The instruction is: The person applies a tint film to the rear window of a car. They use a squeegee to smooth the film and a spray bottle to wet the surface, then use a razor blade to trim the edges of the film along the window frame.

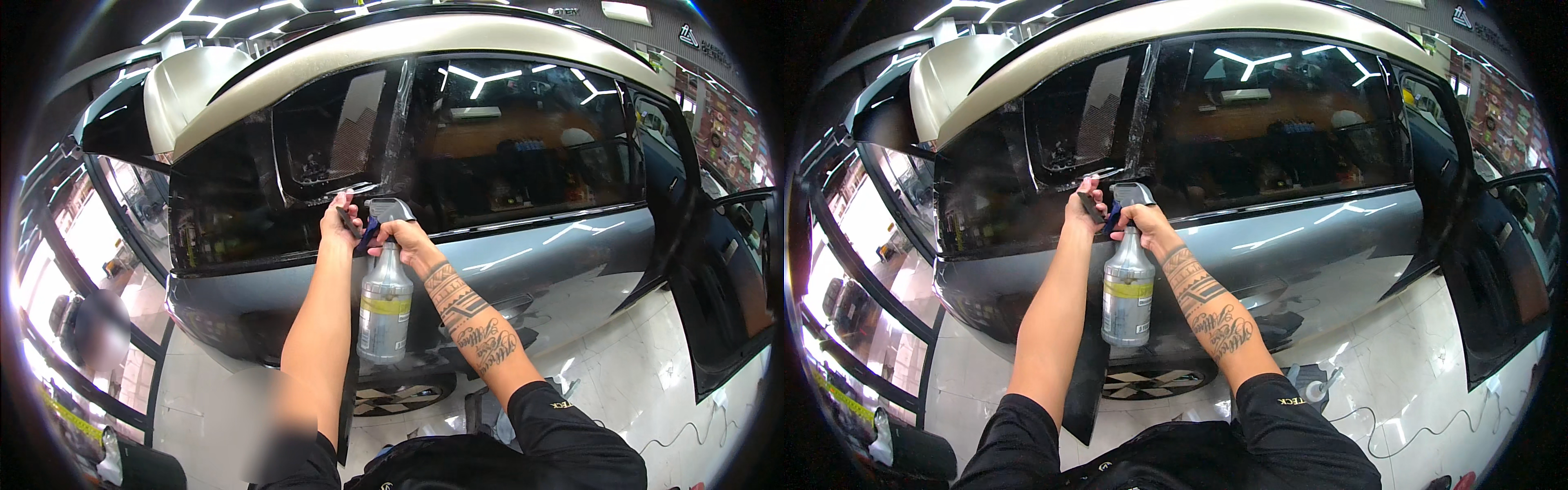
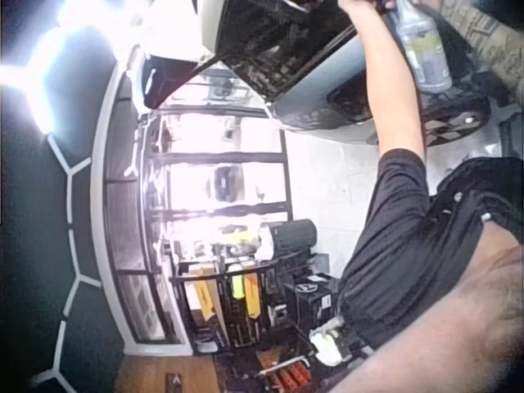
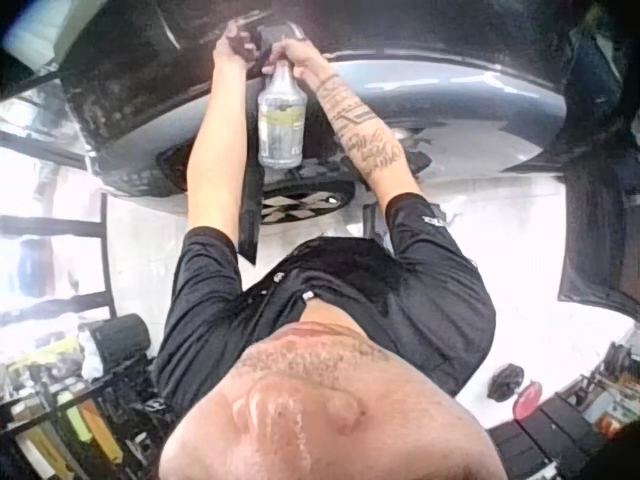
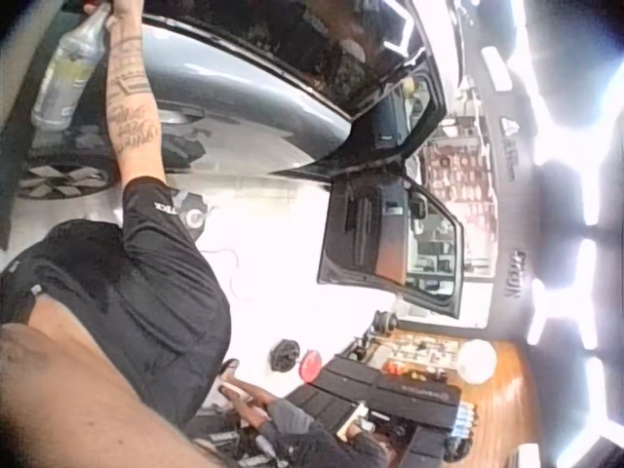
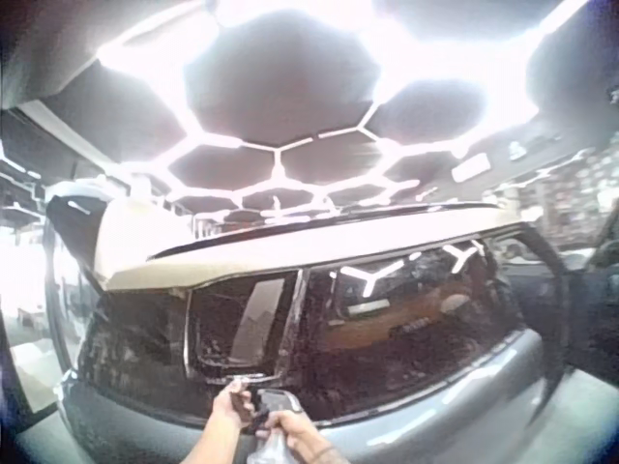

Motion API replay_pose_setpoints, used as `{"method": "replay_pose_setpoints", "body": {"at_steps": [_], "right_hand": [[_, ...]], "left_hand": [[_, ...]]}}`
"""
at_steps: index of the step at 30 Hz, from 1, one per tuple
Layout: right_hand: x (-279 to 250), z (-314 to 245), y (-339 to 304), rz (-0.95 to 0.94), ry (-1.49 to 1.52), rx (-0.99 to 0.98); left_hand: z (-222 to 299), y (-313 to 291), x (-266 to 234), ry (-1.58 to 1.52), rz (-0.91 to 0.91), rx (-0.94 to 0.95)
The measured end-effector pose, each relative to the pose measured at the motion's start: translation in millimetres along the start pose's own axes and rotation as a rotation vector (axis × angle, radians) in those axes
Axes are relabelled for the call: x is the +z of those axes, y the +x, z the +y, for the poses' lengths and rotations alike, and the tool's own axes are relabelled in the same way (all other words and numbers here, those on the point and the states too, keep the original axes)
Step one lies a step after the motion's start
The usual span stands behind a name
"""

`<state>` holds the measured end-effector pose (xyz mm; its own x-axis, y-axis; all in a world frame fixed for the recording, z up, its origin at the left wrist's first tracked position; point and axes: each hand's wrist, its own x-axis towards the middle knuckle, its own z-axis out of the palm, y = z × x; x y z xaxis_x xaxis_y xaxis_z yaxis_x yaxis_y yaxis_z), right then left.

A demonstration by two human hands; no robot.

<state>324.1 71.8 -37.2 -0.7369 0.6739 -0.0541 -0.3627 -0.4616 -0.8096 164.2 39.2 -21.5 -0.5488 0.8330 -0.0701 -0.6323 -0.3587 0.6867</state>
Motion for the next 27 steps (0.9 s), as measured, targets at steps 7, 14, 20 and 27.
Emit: {"method": "replay_pose_setpoints", "body": {"at_steps": [7, 14, 20, 27], "right_hand": [[7.7, 4.7, 18.1, -0.088, 0.071, -0.010], [1.6, 9.1, 30.3, -0.196, 0.146, -0.039], [6.3, 8.8, 23.6, -0.225, 0.235, -0.069], [-2.3, -7.1, 25.5, -0.162, 0.339, -0.163]], "left_hand": [[9.3, 2.6, 7.7, -0.099, 0.054, -0.058], [20.0, 3.1, -19.6, -0.082, -0.305, -0.123], [48.9, -5.0, -24.5, -0.103, -0.410, -0.330], [50.8, 2.8, -18.2, -0.239, -0.392, -0.400]]}}
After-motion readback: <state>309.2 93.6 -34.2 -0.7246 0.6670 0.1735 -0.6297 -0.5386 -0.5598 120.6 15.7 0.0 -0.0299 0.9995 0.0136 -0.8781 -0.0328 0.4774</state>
